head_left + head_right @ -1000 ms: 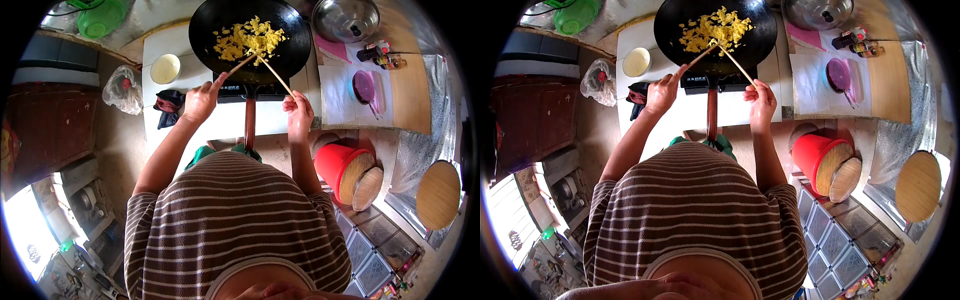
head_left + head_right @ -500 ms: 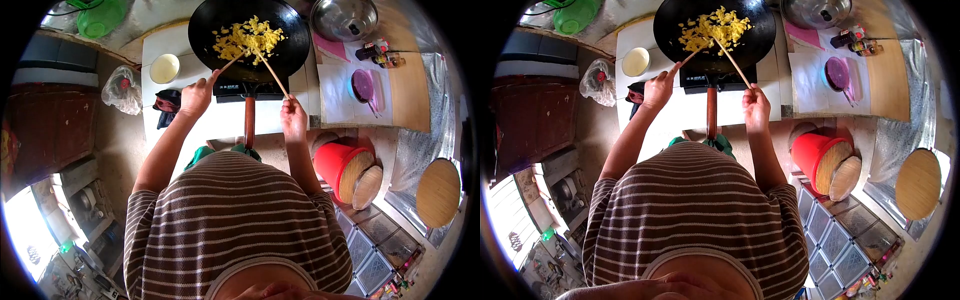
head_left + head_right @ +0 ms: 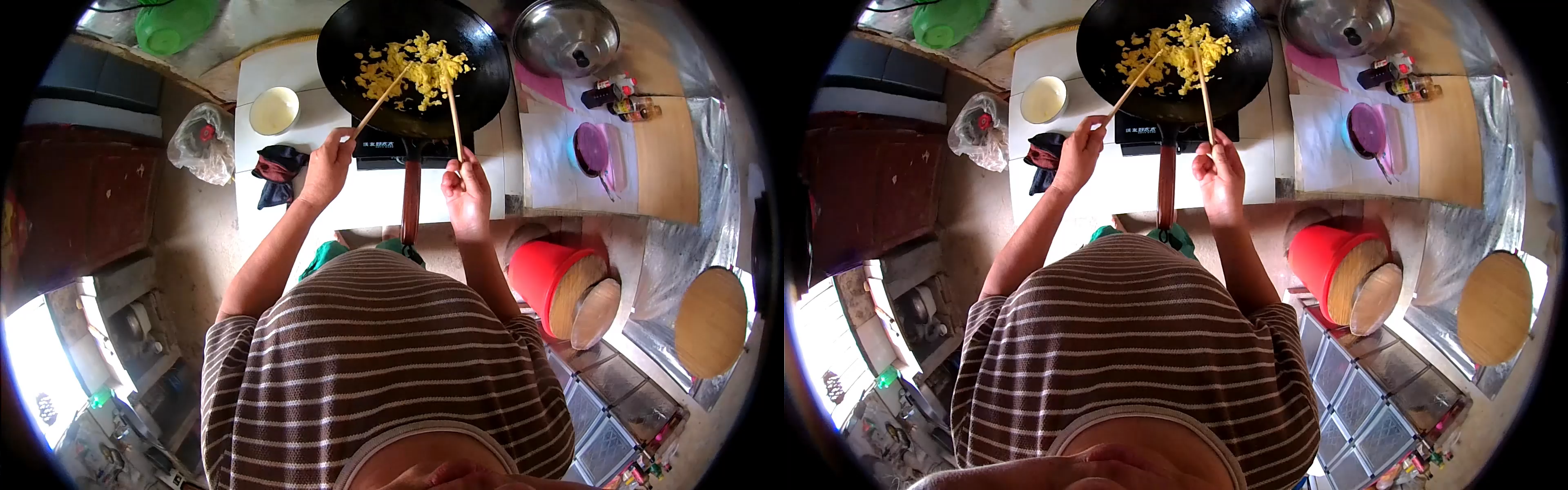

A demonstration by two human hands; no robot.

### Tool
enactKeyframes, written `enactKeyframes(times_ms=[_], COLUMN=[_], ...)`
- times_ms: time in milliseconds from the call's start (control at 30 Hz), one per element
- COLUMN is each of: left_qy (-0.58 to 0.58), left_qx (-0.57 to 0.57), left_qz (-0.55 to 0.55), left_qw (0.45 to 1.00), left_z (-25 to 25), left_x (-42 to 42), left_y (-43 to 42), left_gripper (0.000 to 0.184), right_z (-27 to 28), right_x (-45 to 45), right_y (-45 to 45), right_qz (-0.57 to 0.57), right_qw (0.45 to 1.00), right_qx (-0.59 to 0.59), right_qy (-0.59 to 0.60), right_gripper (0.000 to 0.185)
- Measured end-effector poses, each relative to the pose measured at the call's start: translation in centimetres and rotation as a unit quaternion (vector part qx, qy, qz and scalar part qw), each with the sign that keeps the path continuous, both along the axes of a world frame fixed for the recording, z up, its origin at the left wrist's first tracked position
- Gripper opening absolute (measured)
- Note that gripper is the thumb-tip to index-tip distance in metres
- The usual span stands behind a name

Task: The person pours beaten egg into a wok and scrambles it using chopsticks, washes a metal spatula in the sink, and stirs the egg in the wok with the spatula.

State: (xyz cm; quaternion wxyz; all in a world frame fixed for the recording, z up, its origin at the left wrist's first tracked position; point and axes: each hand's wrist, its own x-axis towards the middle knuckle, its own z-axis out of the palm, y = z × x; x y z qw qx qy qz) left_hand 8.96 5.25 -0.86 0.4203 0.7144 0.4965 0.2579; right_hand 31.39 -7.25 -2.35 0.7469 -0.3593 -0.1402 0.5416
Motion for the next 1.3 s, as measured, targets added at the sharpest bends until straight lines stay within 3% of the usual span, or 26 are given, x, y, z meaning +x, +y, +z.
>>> enactKeyframes(times_ms=[133,200,233,300,333,433,500,600,633,667,700,733,800,867,967,1100,1167,1233,1300], left_qy=[-0.021,-0.022,-0.022,-0.024,-0.025,0.024,0.042,0.057,0.054,0.053,0.052,0.055,-0.008,-0.114,-0.403,-0.482,-0.479,-0.411,-0.397], left_qx=[-0.055,-0.039,-0.022,-0.008,0.009,0.043,0.072,0.146,0.192,0.194,0.190,0.180,0.080,-0.043,-0.290,-0.361,-0.363,-0.351,-0.317], left_qz=[0.007,0.014,0.019,0.017,0.017,0.023,0.023,0.020,0.019,0.024,0.029,0.035,0.060,0.092,0.125,0.220,0.252,0.327,0.330], left_qw=[0.998,0.999,0.999,1.000,0.999,0.999,0.996,0.987,0.980,0.979,0.980,0.982,0.995,0.988,0.859,0.767,0.759,0.775,0.796], left_z=[0.1,0.4,0.5,0.8,1.0,1.1,0.8,0.7,0.7,0.8,0.9,0.9,-0.3,-1.6,-1.5,-3.7,-5.5,-6.7,-9.6], left_x=[-0.3,-0.3,-0.4,-0.7,-0.9,-1.3,-1.4,-1.6,-1.7,-1.8,-1.9,-2.4,-3.1,-4.0,-5.4,-7.5,-8.8,-9.9,-11.3], left_y=[-0.5,-0.7,-0.8,-1.0,-0.8,-0.6,-0.6,-0.7,-0.7,-0.5,-0.5,-0.9,-0.8,-0.9,-2.1,-3.1,-2.3,-0.7,1.6], left_gripper=[0.019,0.018,0.018,0.017,0.016,0.015,0.016,0.017,0.018,0.018,0.016,0.016,0.016,0.018,0.020,0.016,0.015,0.014,0.014], right_z=[0.9,0.1,-0.5,-1.8,-2.1,-0.7,1.4,-0.9,-1.9,-2.0,-2.2,-2.4,-0.2,1.8,2.0,-1.8,-3.5,-5.1,-7.2], right_x=[-1.0,-0.7,-0.3,1.0,1.6,1.7,-0.1,0.4,1.3,2.0,2.2,2.3,0.4,-2.4,-6.9,-13.2,-16.3,-18.9,-21.1], right_y=[0.6,0.7,0.9,1.5,1.4,1.1,0.8,1.7,1.5,1.5,1.8,1.8,2.5,2.9,3.7,5.4,7.3,9.7,12.5], right_qz=[0.021,0.011,0.012,-0.069,-0.098,-0.076,-0.079,-0.059,-0.039,-0.048,-0.079,-0.059,-0.025,0.023,0.139,0.250,0.258,0.239,0.211], right_qw=[0.995,0.954,0.954,0.835,0.834,0.895,0.829,0.764,0.779,0.780,0.803,0.867,0.953,0.973,0.988,0.959,0.947,0.946,0.944], right_qx=[0.019,-0.053,-0.053,-0.164,-0.153,-0.092,-0.085,-0.125,-0.209,-0.220,-0.162,-0.130,-0.039,-0.054,-0.051,-0.104,-0.165,-0.214,-0.252], right_qy=[-0.095,-0.295,-0.295,-0.520,-0.521,-0.429,-0.548,-0.630,-0.590,-0.583,-0.568,-0.477,-0.300,-0.224,-0.048,0.088,0.091,0.053,0.037], right_gripper=[0.032,0.030,0.030,0.030,0.029,0.031,0.032,0.031,0.031,0.031,0.033,0.034,0.036,0.036,0.031,0.022,0.016,0.014,0.014])
